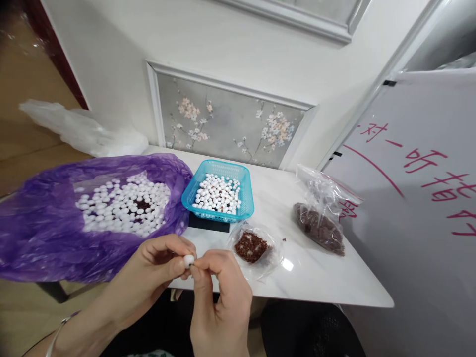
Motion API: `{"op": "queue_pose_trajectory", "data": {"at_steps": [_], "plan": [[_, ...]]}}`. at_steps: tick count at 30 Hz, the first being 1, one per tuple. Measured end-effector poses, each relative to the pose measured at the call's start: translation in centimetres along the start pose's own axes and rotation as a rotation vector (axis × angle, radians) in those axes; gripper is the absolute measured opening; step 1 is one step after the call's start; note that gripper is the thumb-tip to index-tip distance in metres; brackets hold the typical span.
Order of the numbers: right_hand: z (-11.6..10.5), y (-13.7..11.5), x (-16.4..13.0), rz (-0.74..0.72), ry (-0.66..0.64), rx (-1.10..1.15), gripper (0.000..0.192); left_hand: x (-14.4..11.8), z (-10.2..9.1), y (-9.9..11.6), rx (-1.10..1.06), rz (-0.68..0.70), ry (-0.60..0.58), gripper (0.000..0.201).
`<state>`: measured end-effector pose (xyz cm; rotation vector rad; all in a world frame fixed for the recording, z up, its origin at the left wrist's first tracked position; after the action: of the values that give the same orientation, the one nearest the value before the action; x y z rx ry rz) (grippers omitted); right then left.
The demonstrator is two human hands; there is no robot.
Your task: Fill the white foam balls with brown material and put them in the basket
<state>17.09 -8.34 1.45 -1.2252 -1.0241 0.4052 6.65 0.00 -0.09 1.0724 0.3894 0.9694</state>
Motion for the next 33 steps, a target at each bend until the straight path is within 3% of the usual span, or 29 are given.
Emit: {"op": "queue_pose_trajectory", "data": {"at_steps": [5, 10, 16, 22, 25, 33], "plan": [[-0.2, 0.0, 0.3, -0.040, -0.016, -0.060, 0.014, 0.0, -0.1, 0.1, 0.061, 0.015, 0.039, 0.007], [0.0, 0.8, 0.6, 0.076, -0.129, -0.032, 0.012, -0.1, -0.1, -0.4, 0.080, -0.064, 0.078, 0.011], [-0.2, 1.0, 0.6, 0.075, -0.110, -0.068, 0.012, 0.0, -0.3, -0.7, 0.069, -0.075, 0.099, 0.014], [-0.1, 0.7, 0.3, -0.037, -0.079, -0.185, 0.019, -0.1, -0.7, -0.5, 0.138, -0.042, 0.089, 0.028], [0.0, 0.6, 0.1, -0.078, -0.081, -0.203, 0.022, 0.0, -0.8, -0.3, 0.198, -0.018, 0.109, 0.024], [-0.7, 1.0, 0.1, 0.067, -0.052, -0.116, 0.019, -0.2, -1.2, 0.2, 0.256, 0.047, 0.069, 0.013]]}}
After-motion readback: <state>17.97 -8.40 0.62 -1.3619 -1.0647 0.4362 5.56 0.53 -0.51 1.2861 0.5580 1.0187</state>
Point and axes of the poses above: each hand's wrist, its own x-axis towards the middle knuckle, its own z-axis out of the palm, y = z × x, the point moved 5 cm from there along x, towards the middle knuckle, and after that the axes turned 9 degrees about z, right-handed, at the moved point
